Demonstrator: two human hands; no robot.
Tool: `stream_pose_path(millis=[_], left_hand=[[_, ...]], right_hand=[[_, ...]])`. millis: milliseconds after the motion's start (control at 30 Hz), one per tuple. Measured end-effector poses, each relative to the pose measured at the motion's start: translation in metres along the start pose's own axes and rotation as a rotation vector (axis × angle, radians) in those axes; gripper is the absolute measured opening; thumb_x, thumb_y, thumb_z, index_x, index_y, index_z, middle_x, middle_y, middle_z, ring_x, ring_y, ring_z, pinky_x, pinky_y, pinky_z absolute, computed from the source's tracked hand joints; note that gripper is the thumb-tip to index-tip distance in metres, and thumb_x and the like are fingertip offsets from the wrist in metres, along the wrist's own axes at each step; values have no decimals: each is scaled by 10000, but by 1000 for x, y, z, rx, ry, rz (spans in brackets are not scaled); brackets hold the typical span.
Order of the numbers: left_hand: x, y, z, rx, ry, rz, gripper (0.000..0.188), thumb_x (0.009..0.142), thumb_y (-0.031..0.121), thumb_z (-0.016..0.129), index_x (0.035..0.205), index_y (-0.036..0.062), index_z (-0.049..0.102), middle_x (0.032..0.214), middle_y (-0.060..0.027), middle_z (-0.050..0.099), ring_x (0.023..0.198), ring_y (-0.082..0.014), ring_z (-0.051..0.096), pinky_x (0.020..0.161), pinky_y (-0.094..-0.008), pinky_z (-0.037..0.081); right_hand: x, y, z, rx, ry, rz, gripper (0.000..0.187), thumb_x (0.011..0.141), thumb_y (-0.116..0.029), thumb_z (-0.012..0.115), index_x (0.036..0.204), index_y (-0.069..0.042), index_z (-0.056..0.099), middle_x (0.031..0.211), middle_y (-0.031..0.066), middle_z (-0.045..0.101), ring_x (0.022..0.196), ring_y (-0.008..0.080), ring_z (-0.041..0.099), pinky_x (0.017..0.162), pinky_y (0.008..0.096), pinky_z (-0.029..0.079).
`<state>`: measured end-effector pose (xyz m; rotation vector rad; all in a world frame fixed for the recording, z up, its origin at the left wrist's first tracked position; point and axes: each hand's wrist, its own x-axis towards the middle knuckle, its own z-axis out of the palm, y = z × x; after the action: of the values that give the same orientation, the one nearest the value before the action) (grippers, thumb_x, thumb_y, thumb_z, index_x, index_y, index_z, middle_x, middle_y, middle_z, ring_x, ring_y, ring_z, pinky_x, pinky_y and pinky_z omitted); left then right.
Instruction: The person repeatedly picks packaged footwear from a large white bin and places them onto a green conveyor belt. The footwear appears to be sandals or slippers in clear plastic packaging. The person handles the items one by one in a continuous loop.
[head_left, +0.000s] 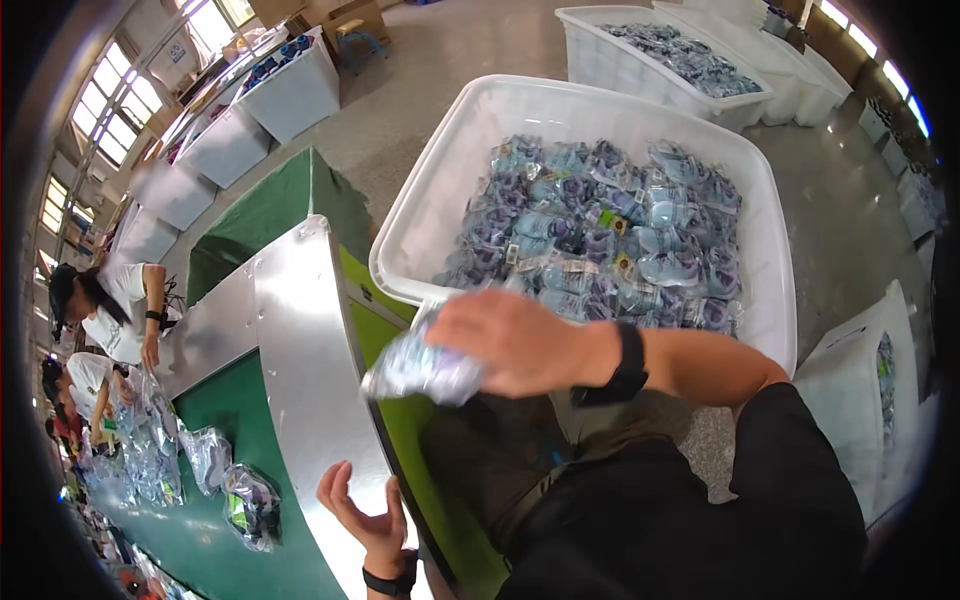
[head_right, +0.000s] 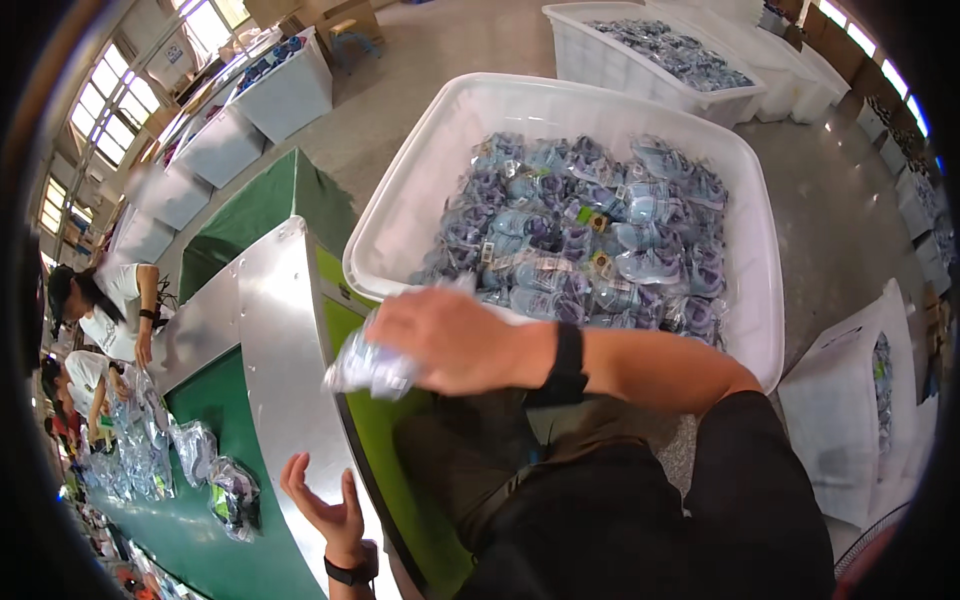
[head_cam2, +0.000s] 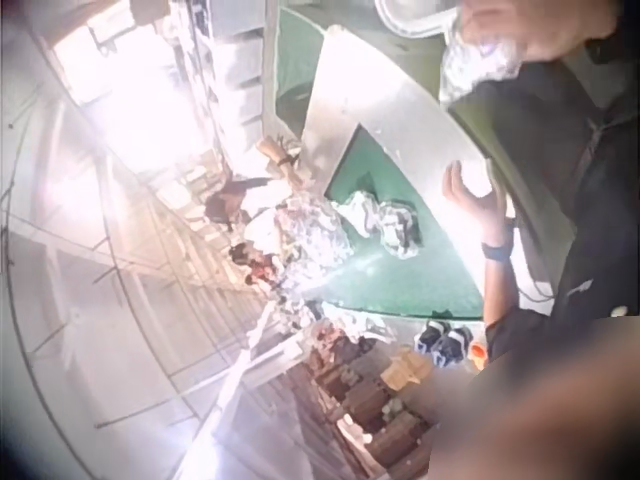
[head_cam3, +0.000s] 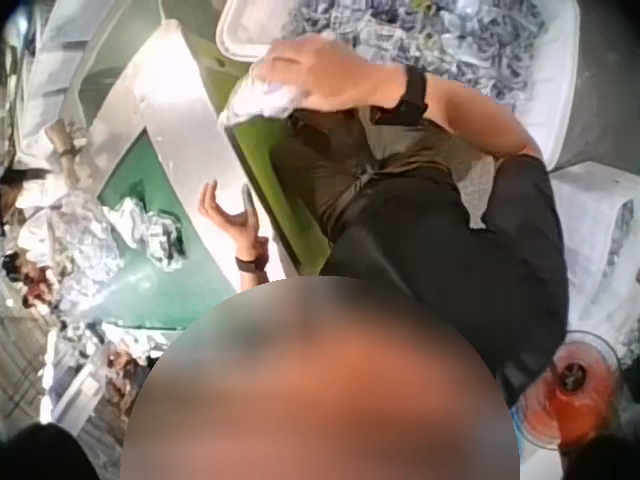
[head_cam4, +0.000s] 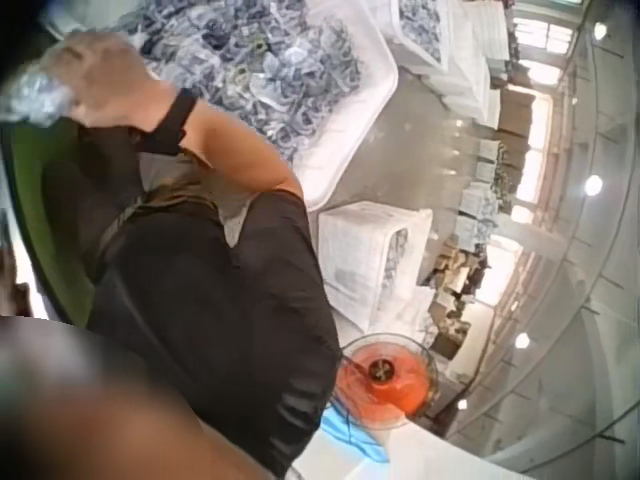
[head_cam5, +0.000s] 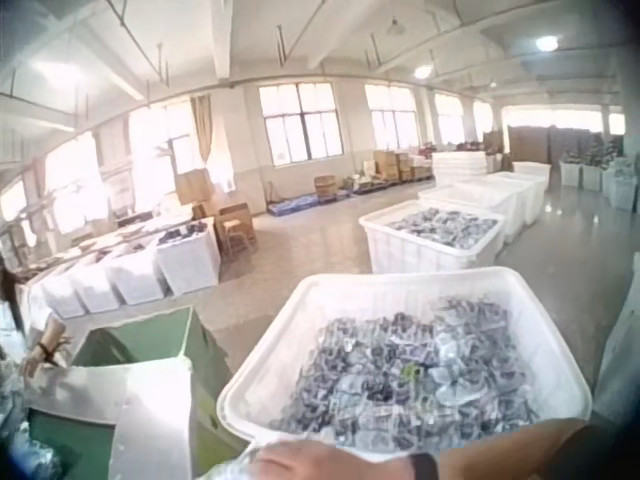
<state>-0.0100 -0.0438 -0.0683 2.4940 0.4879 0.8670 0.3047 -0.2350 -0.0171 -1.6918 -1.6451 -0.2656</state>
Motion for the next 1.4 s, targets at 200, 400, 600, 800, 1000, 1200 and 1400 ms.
stream_pose_path(millis=[200,400,600,800,1000,1200,1400], left_hand=[[-16,-32,-16,-4,46,-143,489,950,0,742,1404,-23,562,1376,-193,555,1255,-344,554,1096,-461,441],[-32,-51,-31,31,48,-226,450,997,65,713,1412,-12,557,1334,-163,609,1206,-292,609,1019,-420,472],[-44,-85,-68,66,111,-321,405,1008,14,684,1397,-14,578,1327,-142,621,1198,-259,601,1004,-393,470],[-46,-113,-82,-10,199,-391,383,1033,61,701,1396,-2,598,1364,-123,623,1227,-223,586,976,-372,488],[-38,-90,-92,143,126,-350,415,1020,59,734,1406,-40,615,1168,-162,705,1086,-287,695,911,-394,603],[-48,-97,-105,147,151,-467,414,978,58,768,1363,-40,650,1225,-225,708,1115,-321,694,903,-415,604],[-63,-131,-113,54,287,-543,387,1024,86,731,1381,-6,614,1361,-115,641,1232,-220,594,959,-362,498]], right_hand=[[-67,141,-67,-240,-27,267,544,785,-160,860,1280,-110,641,1268,109,656,1226,365,635,1051,465,540],[-237,222,-59,-361,-389,970,506,819,-109,805,1301,-80,651,1257,173,680,1241,398,627,1044,498,510],[-306,210,-36,-198,-114,1171,533,920,-111,759,1428,-61,607,1331,157,685,1257,371,644,1072,497,516],[-260,221,-28,-136,-290,881,508,915,-211,761,1392,-75,648,1423,169,641,1332,375,594,1114,493,497],[-197,224,29,-238,-684,516,601,897,-242,760,1481,-176,635,1522,145,593,1421,370,527,1139,497,473],[-195,221,36,-302,-988,568,619,885,-287,761,1493,-279,643,1459,93,614,1411,327,522,1109,565,456],[-222,215,8,-300,-957,549,567,903,-350,729,1450,-221,652,1346,116,661,1331,333,571,1056,563,472]])
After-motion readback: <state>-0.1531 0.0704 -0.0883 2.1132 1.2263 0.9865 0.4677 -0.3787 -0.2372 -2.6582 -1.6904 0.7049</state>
